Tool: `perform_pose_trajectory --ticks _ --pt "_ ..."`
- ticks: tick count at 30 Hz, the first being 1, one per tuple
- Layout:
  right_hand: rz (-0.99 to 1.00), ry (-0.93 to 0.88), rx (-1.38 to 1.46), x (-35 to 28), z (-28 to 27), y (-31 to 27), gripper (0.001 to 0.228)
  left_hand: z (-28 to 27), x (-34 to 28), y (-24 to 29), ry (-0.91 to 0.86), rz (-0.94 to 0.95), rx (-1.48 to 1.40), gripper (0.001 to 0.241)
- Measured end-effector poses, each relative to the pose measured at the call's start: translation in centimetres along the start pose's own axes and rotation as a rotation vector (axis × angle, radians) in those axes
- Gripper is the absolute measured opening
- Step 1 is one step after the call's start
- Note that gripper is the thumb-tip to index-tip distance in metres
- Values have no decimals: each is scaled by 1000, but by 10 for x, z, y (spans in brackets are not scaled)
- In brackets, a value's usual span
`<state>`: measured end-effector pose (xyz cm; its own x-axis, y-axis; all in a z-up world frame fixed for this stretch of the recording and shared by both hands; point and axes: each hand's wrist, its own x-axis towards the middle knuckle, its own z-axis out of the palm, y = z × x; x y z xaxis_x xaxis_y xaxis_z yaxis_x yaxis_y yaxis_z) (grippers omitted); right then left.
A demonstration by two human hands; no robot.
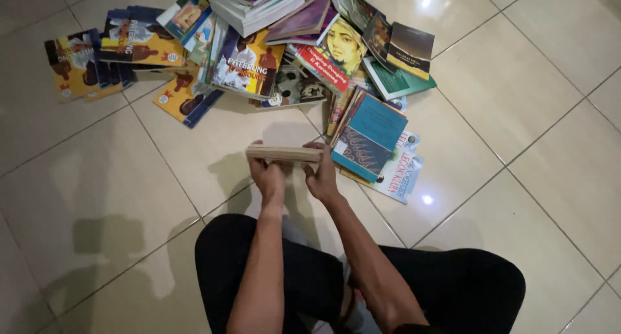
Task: Sorting and organizing a large pile of books on the floor
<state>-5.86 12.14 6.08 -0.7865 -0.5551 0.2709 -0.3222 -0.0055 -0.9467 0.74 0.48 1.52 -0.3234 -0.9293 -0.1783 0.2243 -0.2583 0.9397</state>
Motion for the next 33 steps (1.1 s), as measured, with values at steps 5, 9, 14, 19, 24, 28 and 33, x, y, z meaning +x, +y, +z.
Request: perform_pose_trajectory --ticks 5,9,14,19,24,28,33 --pt "162 -114 40 -27 -5 74 49 14 -8 4 13 -95 345 58" --pt "155 -80 160 -23 -1 50 44 0 -4 -2 7 -110 179 57" --pt "266 -49 161 -13 -2 70 36 14 -6 1 -12 -172 24 54" --pt "329 -66 92 -15 -6 48 38 16 -7 13 -44 -200 159 46" --pt "139 -146 -57 -9 -2 16 44 9 12 37 -68 -20 642 49" --pt "272 -167 -21 13 25 15 54 5 54 41 -64 -21 817 48" --pt "368 -107 -549 -3 48 124 70 -58 103 -85 -140 -155 1238 64"
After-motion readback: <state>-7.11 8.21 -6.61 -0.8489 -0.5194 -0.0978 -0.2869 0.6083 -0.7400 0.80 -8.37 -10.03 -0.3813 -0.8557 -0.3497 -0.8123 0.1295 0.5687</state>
